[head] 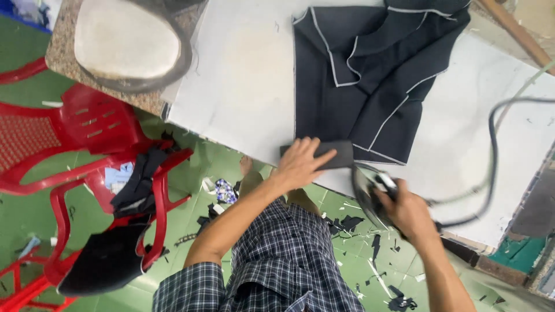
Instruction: The person irons a black fabric piece on a white ironing table using a steam iron and a pressing block. They repeatedly smooth, fold, and press different sections of the fabric, occasionally using the block to hold seams flat while ironing.
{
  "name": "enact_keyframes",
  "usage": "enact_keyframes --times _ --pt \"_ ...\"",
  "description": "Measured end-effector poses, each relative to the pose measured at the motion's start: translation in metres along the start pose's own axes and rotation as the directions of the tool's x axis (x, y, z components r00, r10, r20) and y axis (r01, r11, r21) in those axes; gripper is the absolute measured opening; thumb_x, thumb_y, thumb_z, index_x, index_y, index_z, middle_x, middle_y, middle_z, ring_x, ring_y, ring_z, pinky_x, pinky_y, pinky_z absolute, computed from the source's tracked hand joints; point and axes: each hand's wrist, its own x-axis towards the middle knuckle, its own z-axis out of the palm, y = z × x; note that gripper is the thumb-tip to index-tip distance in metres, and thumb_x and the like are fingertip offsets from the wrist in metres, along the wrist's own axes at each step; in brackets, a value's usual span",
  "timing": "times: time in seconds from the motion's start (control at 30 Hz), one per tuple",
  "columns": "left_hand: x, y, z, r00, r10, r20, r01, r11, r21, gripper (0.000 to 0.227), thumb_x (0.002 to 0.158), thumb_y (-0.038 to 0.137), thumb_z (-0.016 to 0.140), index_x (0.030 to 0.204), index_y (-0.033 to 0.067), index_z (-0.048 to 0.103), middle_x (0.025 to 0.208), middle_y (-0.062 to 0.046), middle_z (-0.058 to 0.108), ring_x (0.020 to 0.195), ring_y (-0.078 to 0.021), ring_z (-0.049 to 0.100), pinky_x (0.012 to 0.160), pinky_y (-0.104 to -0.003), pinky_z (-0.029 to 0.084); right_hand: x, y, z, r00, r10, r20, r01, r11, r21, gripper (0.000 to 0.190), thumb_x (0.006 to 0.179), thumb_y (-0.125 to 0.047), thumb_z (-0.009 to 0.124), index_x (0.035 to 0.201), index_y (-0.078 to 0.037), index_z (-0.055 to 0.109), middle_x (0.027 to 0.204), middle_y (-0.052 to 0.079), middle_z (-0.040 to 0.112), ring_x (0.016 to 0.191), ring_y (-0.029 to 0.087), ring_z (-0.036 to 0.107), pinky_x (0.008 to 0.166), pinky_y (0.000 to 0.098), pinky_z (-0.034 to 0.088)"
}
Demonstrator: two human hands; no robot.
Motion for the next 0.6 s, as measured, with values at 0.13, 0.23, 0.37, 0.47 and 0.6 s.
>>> enact_keyframes --times 0.13,0.23,0.37,0.47,0.6 --pt "0.014 0.005 -0.012 0.962 0.132 0.239 -0.168 0.976 0.14 0.066 0.096 0.049 0.054 0.156 0.027 0.036 0.15 -0.023 0.037 0.133 -0.0389 0.039 0.108 -0.051 0.034 -0.021 0.03 -0.032 0.93 0.367 0.002 -0.351 0.886 0.302 0.069 0.093 -0.056 0.062 0.141 -0.007 0.053 0.114 0.034 0.072 0.11 0.05 0.067 0.093 0.0557 0.052" --pt "0.011 0.0 -0.027 0.89 0.166 0.424 -0.229 0.968 0.103 0.072 0.099 0.06 0.043 0.159 0.0218 0.029 0.167 -0.021 0.019 0.15 -0.0382 0.025 0.121 -0.054 0.024 -0.045 -0.004 -0.075 0.896 0.439 -0.06 -0.367 0.811 0.456 0.067 0.094 -0.046 0.063 0.145 -0.005 0.052 0.121 0.035 0.068 0.112 0.05 0.064 0.092 0.0522 0.049" --pt "0.007 -0.053 -0.081 0.887 0.408 -0.215 -0.429 0.902 -0.057 0.044 0.092 0.039 0.075 0.118 0.0042 0.068 0.128 -0.021 0.063 0.117 -0.0337 0.059 0.091 -0.044 0.051 -0.036 -0.078 -0.115 0.901 0.296 -0.318 -0.164 0.91 0.381 0.061 0.099 -0.042 0.055 0.149 -0.009 0.045 0.107 0.039 0.069 0.106 0.062 0.058 0.089 0.0577 0.046" --pt "0.013 -0.152 -0.094 0.841 0.313 -0.442 -0.389 0.917 -0.089 0.018 0.099 0.016 0.067 0.111 0.0049 0.075 0.127 -0.017 0.069 0.118 -0.0377 0.064 0.1 -0.056 0.048 0.014 -0.161 -0.142 0.902 0.344 -0.262 -0.19 0.86 0.474 0.065 0.098 -0.044 0.056 0.152 -0.011 0.04 0.12 0.038 0.064 0.113 0.061 0.056 0.092 0.0604 0.043" --pt "0.089 -0.266 -0.11 0.798 0.196 -0.57 -0.168 0.981 0.101 0.016 0.09 0.022 0.074 0.102 0.0126 0.078 0.11 -0.011 0.069 0.105 -0.0324 0.064 0.09 -0.051 0.048 0.096 -0.241 -0.123 0.92 0.266 -0.289 -0.13 0.901 0.413 0.061 0.102 -0.047 0.058 0.143 -0.003 0.047 0.101 0.039 0.07 0.099 0.056 0.068 0.087 0.0618 0.054"
